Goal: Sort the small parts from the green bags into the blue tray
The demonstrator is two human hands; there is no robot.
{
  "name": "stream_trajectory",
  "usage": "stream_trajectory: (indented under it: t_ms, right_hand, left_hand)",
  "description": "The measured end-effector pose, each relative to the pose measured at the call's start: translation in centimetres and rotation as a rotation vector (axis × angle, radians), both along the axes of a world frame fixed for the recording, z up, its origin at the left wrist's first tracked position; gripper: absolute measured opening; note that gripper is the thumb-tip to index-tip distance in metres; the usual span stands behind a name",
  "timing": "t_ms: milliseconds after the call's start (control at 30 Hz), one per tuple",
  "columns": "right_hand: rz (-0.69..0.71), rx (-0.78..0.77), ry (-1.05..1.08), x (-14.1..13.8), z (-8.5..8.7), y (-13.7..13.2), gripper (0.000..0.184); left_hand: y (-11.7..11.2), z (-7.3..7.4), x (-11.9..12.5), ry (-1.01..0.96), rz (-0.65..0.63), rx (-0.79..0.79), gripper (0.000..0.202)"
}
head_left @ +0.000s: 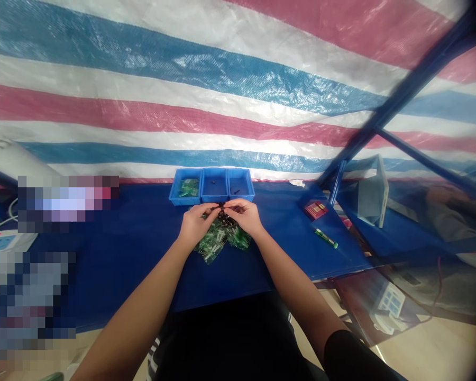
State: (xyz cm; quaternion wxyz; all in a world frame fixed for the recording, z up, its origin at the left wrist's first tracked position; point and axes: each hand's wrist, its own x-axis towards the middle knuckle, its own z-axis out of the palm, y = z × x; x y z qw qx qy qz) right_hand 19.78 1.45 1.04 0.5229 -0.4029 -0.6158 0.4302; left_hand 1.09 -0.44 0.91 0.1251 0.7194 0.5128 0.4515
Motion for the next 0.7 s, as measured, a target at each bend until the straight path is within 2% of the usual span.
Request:
stream_trajectory:
  t_ms: [100,200,367,433,533,700]
  right_hand:
    - [-0.01,0.003,0.017,-0.1,-0.2,0.1,0.023]
    - [-0.08,0.002,0.061,0.0,-0.5,0.5,0.023]
    - [-0.395,0.066,-0.022,1.7,-0.5,1.7,0.02]
    - [-0.474,0.078,-0.085,2.5,-0.6,2.1,0.02]
    - [-0.496,0.084,-0.12,3.3,-0.9,2.7,0.02]
    - [-0.448,0.092,-0.144,3.3,-1.3,2.8,0.018]
  left_hand:
    - [0.0,0.0,0.0,-0.001,-0.012,-0.016,0.03]
    - [0.0,0.0,0.0,-0.009,-0.02,-0.03,0.03]
    - [0.0,0.0,0.1,0.025,-0.014,-0.025,0.028]
    - [0.0,0.0,0.2,0.037,-0.018,-0.027,0.028]
    - [-0.1,0.0,0.2,0.037,-0.028,-0.041,0.028]
    - [-0.1,0.1,0.1,0.035,-0.019,-0.071,0.029]
